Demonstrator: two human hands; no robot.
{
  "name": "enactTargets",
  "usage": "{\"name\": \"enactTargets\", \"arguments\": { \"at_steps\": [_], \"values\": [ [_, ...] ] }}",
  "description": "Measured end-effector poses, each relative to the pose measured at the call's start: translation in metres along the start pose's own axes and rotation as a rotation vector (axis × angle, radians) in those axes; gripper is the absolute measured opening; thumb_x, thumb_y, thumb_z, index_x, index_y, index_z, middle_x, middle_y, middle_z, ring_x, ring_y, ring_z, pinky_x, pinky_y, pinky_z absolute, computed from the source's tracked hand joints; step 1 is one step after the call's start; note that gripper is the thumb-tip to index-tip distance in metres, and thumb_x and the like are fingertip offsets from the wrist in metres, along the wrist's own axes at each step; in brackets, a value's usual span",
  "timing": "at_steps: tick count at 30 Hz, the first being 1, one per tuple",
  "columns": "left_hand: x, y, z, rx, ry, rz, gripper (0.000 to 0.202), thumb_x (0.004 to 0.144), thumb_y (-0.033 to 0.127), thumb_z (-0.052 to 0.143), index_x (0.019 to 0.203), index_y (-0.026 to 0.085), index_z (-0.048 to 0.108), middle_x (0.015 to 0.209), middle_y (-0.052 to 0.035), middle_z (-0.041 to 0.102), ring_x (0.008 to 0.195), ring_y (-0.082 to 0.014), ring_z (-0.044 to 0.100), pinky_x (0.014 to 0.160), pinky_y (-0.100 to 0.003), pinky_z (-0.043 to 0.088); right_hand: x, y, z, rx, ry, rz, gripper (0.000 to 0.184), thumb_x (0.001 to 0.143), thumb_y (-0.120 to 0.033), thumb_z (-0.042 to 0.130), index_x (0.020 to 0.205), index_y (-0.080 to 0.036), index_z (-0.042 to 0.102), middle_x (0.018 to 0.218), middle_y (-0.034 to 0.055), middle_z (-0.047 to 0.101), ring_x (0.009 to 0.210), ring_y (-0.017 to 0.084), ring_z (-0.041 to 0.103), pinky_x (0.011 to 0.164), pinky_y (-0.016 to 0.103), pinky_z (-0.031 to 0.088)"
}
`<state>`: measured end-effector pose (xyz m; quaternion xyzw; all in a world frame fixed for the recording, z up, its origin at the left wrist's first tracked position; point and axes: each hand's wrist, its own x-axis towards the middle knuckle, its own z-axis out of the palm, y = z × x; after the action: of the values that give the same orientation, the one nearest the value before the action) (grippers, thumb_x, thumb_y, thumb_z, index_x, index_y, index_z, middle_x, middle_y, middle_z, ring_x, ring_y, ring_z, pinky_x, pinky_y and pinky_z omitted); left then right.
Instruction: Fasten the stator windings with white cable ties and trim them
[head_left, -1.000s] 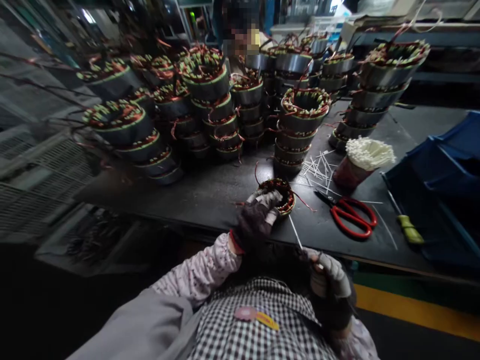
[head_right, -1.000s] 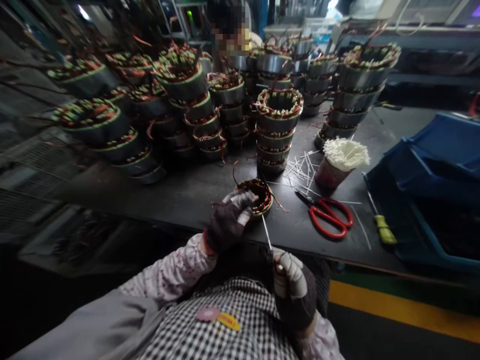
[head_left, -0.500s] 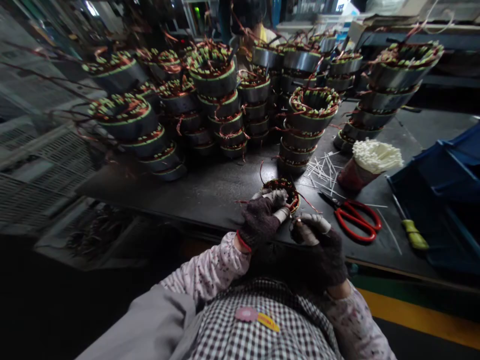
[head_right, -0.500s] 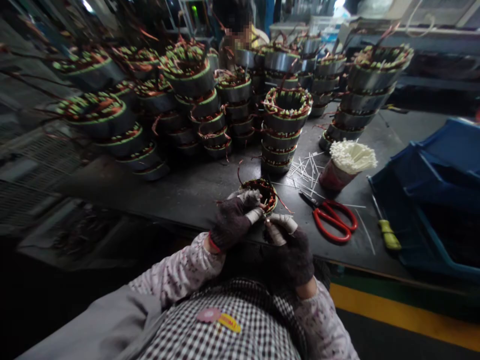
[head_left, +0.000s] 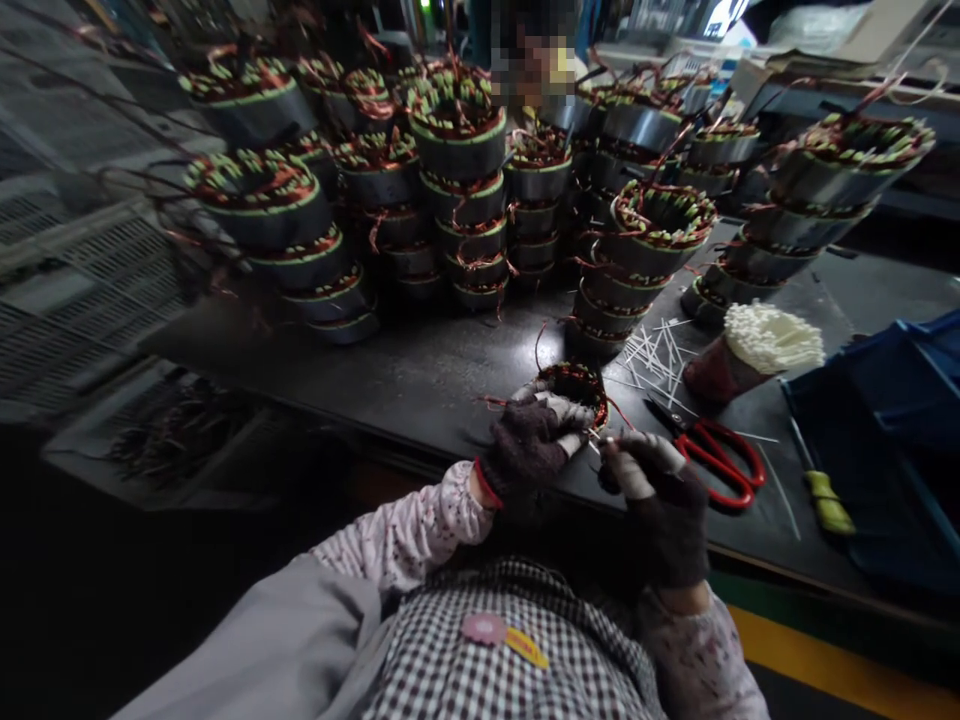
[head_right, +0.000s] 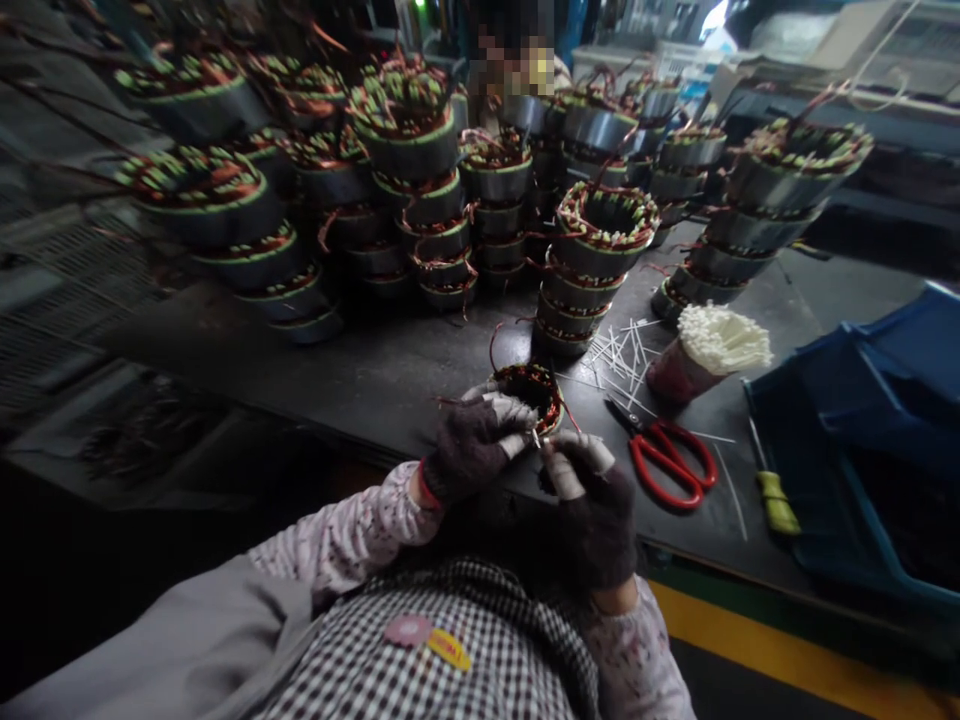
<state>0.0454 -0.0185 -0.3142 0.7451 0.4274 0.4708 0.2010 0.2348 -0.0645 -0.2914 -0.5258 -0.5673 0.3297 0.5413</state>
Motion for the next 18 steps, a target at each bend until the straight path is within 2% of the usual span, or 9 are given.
{"name": "enactTargets", "arguments": {
  "at_steps": [2,4,7,9,13,15,18],
  "values": [
    [0.0,0.0,0.0,0.005,0.008,0.019,0.012,0.1,0.024,0.083,0.109,0.024,0.091,0.109,-0.0043,0.093,0.107,-0.026,0.088,0.122,-0.055,0.063,-0.003,-0.001,0.0,-0.009,0.028,-0.055,0.018,0.095,-0.045,0.088,0.096,-0.027,0.089,0.084,0.002,0.081,0.066,0.021,0.073,0.062,0.034,0.063],
    [0.001,0.0,0.0,0.017,-0.002,0.011,0.01,0.1,0.023,0.083,0.107,0.024,0.091,0.107,-0.004,0.093,0.106,-0.0257,0.088,0.125,-0.057,0.061,-0.001,0.002,0.001,-0.054,-0.003,-0.07,0.018,0.095,-0.045,0.087,0.098,-0.027,0.089,0.085,0.0027,0.081,0.069,0.022,0.074,0.065,0.036,0.065],
    [0.002,0.001,-0.001,0.03,-0.016,-0.013,0.011,0.099,0.023,0.082,0.106,0.025,0.09,0.107,-0.0039,0.092,0.106,-0.027,0.087,0.122,-0.058,0.063,0.006,0.011,0.003,-0.127,-0.106,-0.021,0.022,0.098,-0.048,0.083,0.101,-0.027,0.09,0.077,0.0022,0.078,0.069,0.024,0.074,0.069,0.04,0.066],
    [0.002,0.002,-0.003,0.023,-0.033,-0.004,0.012,0.099,0.023,0.083,0.108,0.026,0.09,0.109,-0.0038,0.092,0.108,-0.028,0.087,0.121,-0.058,0.063,0.01,0.015,0.003,-0.155,-0.127,-0.041,0.021,0.1,-0.048,0.081,0.104,-0.028,0.09,0.082,0.0034,0.082,0.078,0.028,0.079,0.077,0.044,0.07],
    [0.003,0.002,-0.008,-0.045,-0.078,0.032,0.012,0.103,0.026,0.081,0.11,0.027,0.091,0.108,-0.0027,0.093,0.107,-0.0268,0.087,0.122,-0.055,0.061,0.013,0.019,0.003,-0.279,-0.015,-0.341,0.018,0.105,-0.039,0.076,0.111,-0.032,0.091,0.113,0.0089,0.089,0.108,0.032,0.085,0.099,0.051,0.072],
    [0.003,0.001,-0.011,-0.064,-0.07,0.033,0.011,0.104,0.028,0.081,0.109,0.027,0.091,0.109,-0.0034,0.093,0.108,-0.0276,0.087,0.121,-0.054,0.061,0.017,0.02,0.002,-0.355,-0.021,-0.476,0.018,0.107,-0.035,0.074,0.111,-0.033,0.092,0.118,0.0094,0.088,0.112,0.031,0.084,0.099,0.05,0.072],
    [0.004,0.003,-0.012,-0.087,-0.099,0.052,0.011,0.105,0.031,0.081,0.107,0.026,0.091,0.11,-0.0043,0.092,0.11,-0.0274,0.086,0.119,-0.052,0.062,0.02,0.017,-0.001,-0.382,0.0,-0.582,0.015,0.104,-0.032,0.077,0.108,-0.035,0.092,0.119,0.009,0.086,0.115,0.033,0.083,0.098,0.053,0.072]
  ]
}}
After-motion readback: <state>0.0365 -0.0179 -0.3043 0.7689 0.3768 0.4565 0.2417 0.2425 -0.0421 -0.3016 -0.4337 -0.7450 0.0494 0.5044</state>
